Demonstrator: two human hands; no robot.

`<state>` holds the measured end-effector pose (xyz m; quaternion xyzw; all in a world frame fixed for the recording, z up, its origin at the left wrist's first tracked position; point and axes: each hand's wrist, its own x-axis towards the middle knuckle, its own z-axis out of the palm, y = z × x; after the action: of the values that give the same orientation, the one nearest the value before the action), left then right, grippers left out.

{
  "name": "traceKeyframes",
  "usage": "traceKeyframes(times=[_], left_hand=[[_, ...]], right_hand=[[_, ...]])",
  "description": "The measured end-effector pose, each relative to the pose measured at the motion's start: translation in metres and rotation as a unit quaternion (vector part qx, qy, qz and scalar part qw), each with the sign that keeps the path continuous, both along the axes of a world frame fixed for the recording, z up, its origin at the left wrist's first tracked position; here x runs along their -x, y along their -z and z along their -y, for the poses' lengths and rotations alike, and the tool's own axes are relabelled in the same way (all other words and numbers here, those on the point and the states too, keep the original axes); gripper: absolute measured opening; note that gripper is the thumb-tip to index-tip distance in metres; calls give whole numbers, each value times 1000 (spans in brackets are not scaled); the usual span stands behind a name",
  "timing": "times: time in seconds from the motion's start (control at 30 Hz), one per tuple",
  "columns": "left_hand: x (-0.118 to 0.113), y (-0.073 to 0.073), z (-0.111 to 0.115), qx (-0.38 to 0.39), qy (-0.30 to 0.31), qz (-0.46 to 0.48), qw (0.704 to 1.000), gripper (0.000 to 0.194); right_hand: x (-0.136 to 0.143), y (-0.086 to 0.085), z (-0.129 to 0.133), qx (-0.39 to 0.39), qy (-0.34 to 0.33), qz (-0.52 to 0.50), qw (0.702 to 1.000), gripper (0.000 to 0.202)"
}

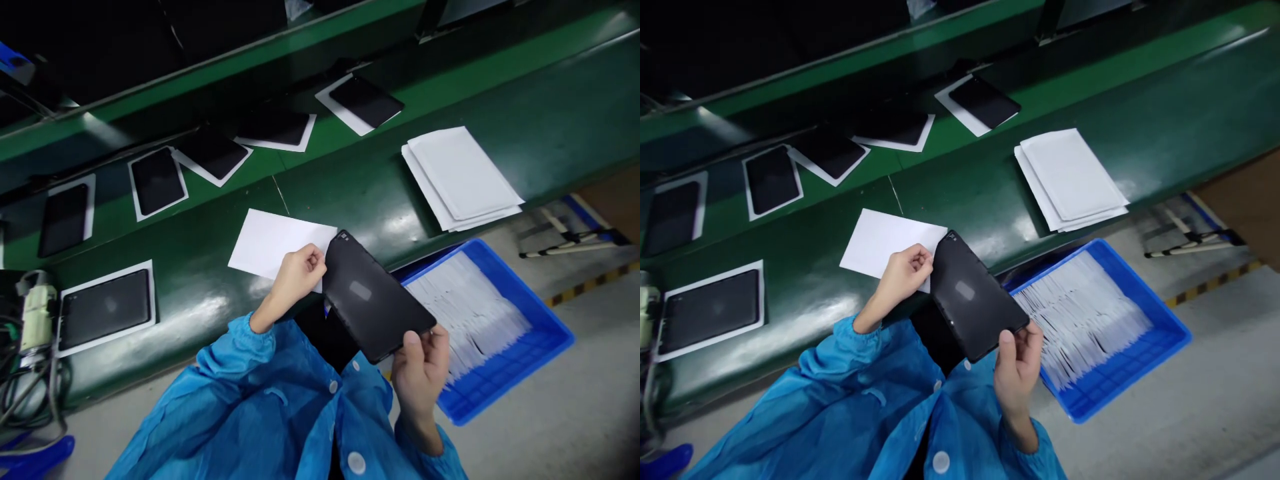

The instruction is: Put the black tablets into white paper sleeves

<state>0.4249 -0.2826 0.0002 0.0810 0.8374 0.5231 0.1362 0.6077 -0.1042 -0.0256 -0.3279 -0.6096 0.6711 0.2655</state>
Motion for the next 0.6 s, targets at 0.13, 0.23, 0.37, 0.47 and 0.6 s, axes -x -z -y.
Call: traceKeyframes(times=[0.13,0.23,0.37,0.47,0.6], left_hand=[[-5,-12,-2,33,55,-39,997,7],[-17,-21,-11,19,113,-26,993,9],[-32,-34,-25,7,200,5,980,11],[-33,-47,-21,-3,237,25,971,10],[-26,-62,-3,-27,299,54,952,10]], right_hand=[[-1,6,-2,25,-9,17,999,26],[9,10,2,74,-38,21,996,32],[27,10,14,111,-134,16,985,42],[37,9,19,86,-169,8,982,46],[47,18,27,142,-229,-18,963,48]])
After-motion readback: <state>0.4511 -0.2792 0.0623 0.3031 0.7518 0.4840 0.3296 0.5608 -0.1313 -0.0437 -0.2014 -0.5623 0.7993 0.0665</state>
